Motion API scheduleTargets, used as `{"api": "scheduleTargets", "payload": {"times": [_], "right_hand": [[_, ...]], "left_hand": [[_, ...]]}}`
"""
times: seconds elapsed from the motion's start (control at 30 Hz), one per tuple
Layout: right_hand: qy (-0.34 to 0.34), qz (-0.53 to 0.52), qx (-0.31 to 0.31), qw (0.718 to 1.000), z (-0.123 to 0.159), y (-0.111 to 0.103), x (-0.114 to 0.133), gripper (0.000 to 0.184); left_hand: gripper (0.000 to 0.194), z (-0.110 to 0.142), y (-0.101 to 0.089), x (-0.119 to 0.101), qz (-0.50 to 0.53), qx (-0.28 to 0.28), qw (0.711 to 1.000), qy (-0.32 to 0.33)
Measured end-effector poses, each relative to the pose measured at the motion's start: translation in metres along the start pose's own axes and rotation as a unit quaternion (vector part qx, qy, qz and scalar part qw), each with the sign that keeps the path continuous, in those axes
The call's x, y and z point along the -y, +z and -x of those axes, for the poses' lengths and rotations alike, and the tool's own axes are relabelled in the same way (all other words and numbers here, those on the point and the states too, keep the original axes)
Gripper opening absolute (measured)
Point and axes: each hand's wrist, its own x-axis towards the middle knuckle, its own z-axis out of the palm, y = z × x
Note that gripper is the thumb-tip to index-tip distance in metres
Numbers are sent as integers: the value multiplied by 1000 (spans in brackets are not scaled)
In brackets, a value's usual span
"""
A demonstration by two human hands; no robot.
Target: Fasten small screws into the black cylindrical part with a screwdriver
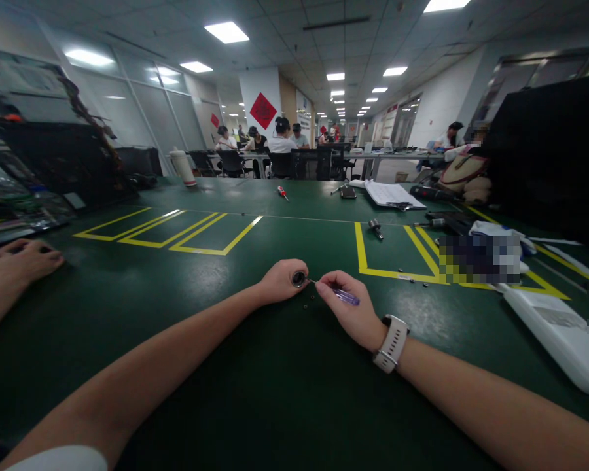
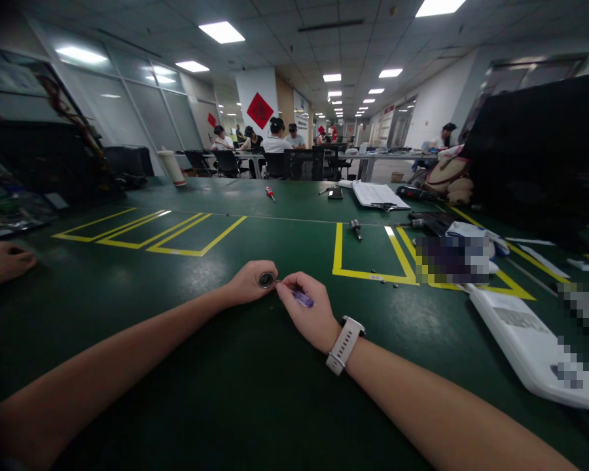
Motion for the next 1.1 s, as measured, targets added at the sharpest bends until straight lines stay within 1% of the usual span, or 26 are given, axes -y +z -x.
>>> {"api": "scheduleTargets", "payload": {"times": [0.1,0.27,0.47,0.67,0.77,0.87,0.93,1.03,1.1], "right_hand": [[7,11,34,999,-1,1,0,14],[1,13,65,998,-1,2,-4,14],[4,-8,84,996,-2,3,-8,19],[45,-53,127,989,-2,-2,0,26],[51,-65,111,990,-2,-1,2,24],[33,-36,63,997,-1,2,-1,24],[22,-12,43,999,-1,3,-2,22],[29,-2,46,999,-2,3,-3,21],[54,-27,54,997,-3,1,-4,21]], "left_hand": [[8,0,1,1,-2,4,1000,-2],[6,0,3,2,-1,3,1000,4],[5,0,2,1,0,-2,1000,17],[5,1,0,-1,10,0,1000,-5],[7,1,1,-1,4,-1,1000,-11],[9,1,1,-1,-12,3,1000,-11],[8,0,1,-2,-21,7,1000,-5],[5,0,0,-3,-34,11,999,8],[5,0,0,-2,-37,8,999,16]]}}
